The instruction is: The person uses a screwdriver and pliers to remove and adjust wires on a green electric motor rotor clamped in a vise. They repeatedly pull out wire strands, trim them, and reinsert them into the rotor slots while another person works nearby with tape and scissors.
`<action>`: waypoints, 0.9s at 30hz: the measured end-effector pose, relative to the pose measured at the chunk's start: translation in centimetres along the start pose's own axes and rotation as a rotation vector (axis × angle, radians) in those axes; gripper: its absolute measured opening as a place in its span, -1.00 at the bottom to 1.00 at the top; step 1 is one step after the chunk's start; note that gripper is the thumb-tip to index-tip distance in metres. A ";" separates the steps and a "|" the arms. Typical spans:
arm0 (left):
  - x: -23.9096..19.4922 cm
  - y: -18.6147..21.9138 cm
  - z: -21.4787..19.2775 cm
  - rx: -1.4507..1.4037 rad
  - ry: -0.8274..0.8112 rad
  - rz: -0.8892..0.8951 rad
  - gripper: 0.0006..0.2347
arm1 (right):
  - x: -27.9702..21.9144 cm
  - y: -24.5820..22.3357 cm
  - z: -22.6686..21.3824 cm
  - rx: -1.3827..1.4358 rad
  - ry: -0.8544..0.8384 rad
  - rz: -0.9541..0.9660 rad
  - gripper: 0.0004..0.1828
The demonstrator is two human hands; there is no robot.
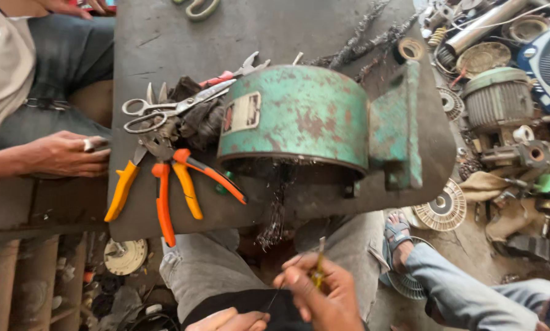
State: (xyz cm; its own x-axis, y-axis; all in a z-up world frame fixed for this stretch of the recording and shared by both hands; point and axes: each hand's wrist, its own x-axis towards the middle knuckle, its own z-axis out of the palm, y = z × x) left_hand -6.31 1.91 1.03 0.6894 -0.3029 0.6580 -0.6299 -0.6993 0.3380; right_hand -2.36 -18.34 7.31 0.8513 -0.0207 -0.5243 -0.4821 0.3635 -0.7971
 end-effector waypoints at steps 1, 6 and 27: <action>-0.6 -0.1 -0.1 -0.034 -0.086 0.054 -0.96 | 0.0 -0.2 -0.4 0.014 0.076 -0.055 -0.81; -1.6 -0.5 -0.8 -0.042 -0.025 0.277 -0.92 | -1.6 -2.2 -2.7 0.196 0.214 -0.210 -0.85; 13.8 -3.9 -5.5 -0.590 -0.499 -0.361 -0.91 | -6.3 -6.2 -13.5 -0.270 0.236 -0.521 -0.79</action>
State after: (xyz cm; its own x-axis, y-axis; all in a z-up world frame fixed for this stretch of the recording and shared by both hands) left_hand 3.70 4.07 12.49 0.8732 -0.4734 0.1155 -0.3290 -0.3979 0.8564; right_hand -7.51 -33.03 11.57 0.9346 -0.3479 -0.0746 -0.0783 0.0036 -0.9969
